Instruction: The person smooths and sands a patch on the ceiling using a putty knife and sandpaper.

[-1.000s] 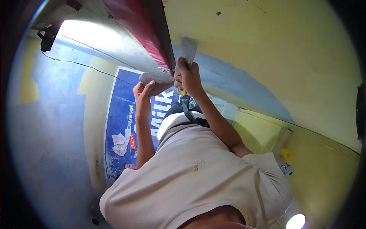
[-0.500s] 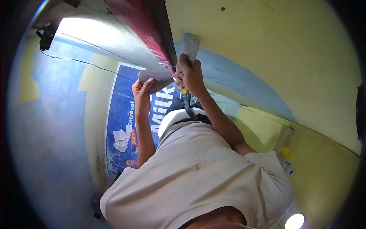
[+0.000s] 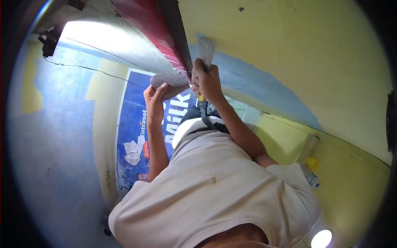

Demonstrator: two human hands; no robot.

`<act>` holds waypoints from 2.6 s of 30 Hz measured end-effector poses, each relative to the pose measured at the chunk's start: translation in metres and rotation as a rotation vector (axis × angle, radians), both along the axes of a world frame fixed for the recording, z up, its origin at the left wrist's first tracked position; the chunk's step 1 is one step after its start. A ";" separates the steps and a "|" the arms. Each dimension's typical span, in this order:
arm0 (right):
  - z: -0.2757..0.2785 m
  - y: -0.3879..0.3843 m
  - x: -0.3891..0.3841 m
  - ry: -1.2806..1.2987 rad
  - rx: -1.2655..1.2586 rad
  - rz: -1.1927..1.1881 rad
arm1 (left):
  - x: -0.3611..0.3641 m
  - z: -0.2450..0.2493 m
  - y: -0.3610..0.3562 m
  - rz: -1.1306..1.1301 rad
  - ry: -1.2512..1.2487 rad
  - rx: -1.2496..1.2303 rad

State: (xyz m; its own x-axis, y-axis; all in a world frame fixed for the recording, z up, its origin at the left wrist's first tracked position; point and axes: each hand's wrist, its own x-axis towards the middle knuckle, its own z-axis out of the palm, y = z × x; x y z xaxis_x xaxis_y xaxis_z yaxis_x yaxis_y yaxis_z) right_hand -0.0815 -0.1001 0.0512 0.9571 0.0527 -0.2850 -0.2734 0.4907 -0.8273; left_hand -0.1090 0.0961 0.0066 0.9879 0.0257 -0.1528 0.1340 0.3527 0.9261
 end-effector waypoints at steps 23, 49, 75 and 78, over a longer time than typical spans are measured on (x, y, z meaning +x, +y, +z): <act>0.006 0.002 -0.004 0.030 -0.079 -0.011 | 0.004 -0.008 0.001 0.003 0.032 0.015; -0.002 0.004 -0.008 0.064 -0.211 -0.010 | 0.014 -0.009 0.008 -0.115 0.034 0.069; 0.015 -0.035 -0.032 -0.269 -0.762 0.227 | 0.036 0.028 -0.022 -0.430 -0.164 0.357; 0.010 -0.031 -0.038 -0.342 -0.588 -0.002 | 0.038 0.038 -0.027 -0.290 -0.120 0.264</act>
